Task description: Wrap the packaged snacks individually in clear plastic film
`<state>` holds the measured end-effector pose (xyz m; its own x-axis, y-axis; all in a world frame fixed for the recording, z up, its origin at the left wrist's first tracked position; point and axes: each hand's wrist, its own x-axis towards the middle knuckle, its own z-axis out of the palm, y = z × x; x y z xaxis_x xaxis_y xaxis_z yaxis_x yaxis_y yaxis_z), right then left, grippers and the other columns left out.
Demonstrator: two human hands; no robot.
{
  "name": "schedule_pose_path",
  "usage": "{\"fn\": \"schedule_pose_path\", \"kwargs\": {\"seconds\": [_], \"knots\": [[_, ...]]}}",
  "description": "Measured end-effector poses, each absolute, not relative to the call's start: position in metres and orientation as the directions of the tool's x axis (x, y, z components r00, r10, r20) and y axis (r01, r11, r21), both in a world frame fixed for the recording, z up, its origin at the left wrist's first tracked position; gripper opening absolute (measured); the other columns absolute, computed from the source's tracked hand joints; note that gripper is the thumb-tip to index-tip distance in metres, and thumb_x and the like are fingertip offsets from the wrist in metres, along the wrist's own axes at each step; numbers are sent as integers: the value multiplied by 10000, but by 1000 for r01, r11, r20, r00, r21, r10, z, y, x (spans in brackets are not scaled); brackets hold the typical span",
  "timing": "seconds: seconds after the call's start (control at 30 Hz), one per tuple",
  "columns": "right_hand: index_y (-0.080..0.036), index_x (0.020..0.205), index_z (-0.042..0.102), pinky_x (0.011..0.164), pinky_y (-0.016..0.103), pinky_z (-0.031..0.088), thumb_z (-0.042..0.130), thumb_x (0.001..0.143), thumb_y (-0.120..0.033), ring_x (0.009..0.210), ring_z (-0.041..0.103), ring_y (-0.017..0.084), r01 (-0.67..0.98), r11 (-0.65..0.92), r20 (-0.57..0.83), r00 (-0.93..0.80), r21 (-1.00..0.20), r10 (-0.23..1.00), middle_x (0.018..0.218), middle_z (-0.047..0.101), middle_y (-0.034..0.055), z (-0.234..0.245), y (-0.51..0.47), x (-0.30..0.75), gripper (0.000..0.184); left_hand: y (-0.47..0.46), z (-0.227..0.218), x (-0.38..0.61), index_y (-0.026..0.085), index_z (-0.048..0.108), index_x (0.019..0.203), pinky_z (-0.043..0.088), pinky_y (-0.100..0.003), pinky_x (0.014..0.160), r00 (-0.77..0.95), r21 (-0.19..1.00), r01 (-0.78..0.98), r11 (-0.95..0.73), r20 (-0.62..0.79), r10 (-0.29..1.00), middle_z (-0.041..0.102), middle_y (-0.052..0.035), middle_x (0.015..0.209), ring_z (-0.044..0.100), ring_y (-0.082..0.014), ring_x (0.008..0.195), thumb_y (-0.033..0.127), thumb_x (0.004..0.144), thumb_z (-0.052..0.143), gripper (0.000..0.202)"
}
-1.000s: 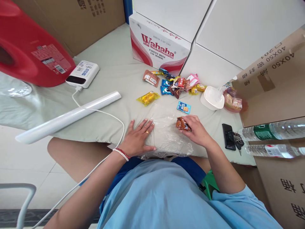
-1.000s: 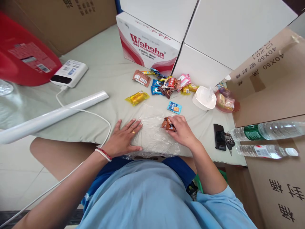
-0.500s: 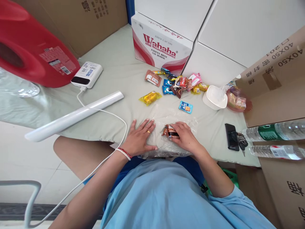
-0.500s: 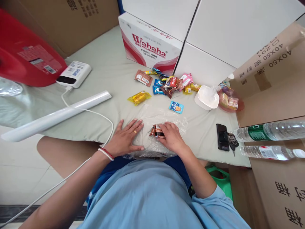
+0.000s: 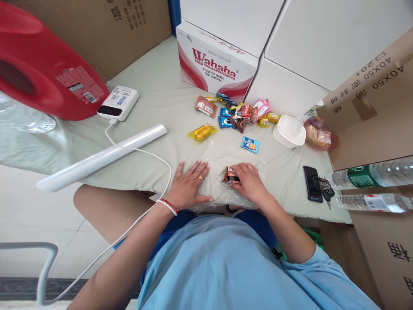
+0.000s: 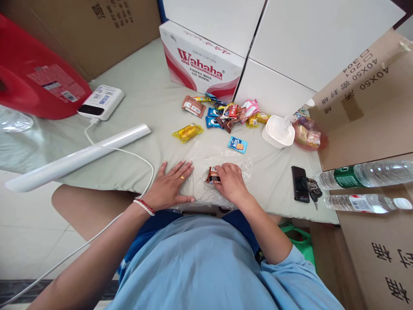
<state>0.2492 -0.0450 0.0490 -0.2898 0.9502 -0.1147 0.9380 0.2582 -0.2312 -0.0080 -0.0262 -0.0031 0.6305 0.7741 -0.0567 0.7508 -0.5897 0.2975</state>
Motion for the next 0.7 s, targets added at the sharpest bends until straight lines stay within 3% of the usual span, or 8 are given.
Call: {"fn": "schedule_pose_path", "kwargs": {"seconds": [0.17,0.3,0.4,0.5,0.57,0.63,0.7], "knots": [[-187,1457,552,1178,598,324,755,900,-324,1365,483,364,932,255,-101,-288,-259,952,1420,595,179,40,-46,252,608,-24,-5,-15,225,257,1661,-32,-706,1259,635,358,730,-582,-43,771,277,-155,1718,248,-367,1598,734,861,624,1017],[-205,1492,514,1165,562,380,690,955,-441,1410,455,339,842,366,148,-335,-396,930,1496,538,175,49,-61,266,612,-23,-4,-27,246,261,1659,46,-687,1272,665,443,674,-591,-15,747,312,-153,1709,320,-348,1574,691,943,533,885],[-233,1465,548,1091,519,449,601,1000,-521,1303,533,315,728,525,336,-408,-442,849,1330,652,138,57,-84,279,550,-23,0,-36,269,266,1657,43,-676,1276,683,497,632,-595,6,730,357,-140,1693,348,-331,1564,607,1010,454,753],[-213,1451,571,995,503,471,629,955,-624,1168,574,322,706,588,352,-475,-394,806,1149,715,124,55,-109,288,646,-23,7,-48,283,260,1657,17,-675,1276,725,543,577,-610,4,689,369,-118,1692,328,-325,1574,487,1018,442,695],[-180,1425,596,964,488,456,661,962,-558,1107,572,312,764,553,277,-481,-333,832,1070,730,124,49,-123,293,601,-23,12,-55,287,299,1643,8,-680,1274,779,566,526,-635,-21,626,355,-102,1702,285,-334,1591,388,959,499,719],[-179,1310,673,916,459,443,639,1004,-380,1029,569,285,815,491,203,-448,-307,870,963,733,102,44,-130,298,368,-23,15,-60,286,374,1610,7,-687,1274,815,565,504,-653,-61,576,337,-89,1711,244,-343,1604,274,858,550,772],[-201,1135,737,859,430,433,593,1014,-256,953,558,260,826,439,159,-409,-353,898,856,712,74,45,-130,304,196,-25,16,-61,297,440,1574,20,-696,1273,807,536,534,-654,-90,584,339,-75,1711,229,-343,1609,185,783,554,806]]}}
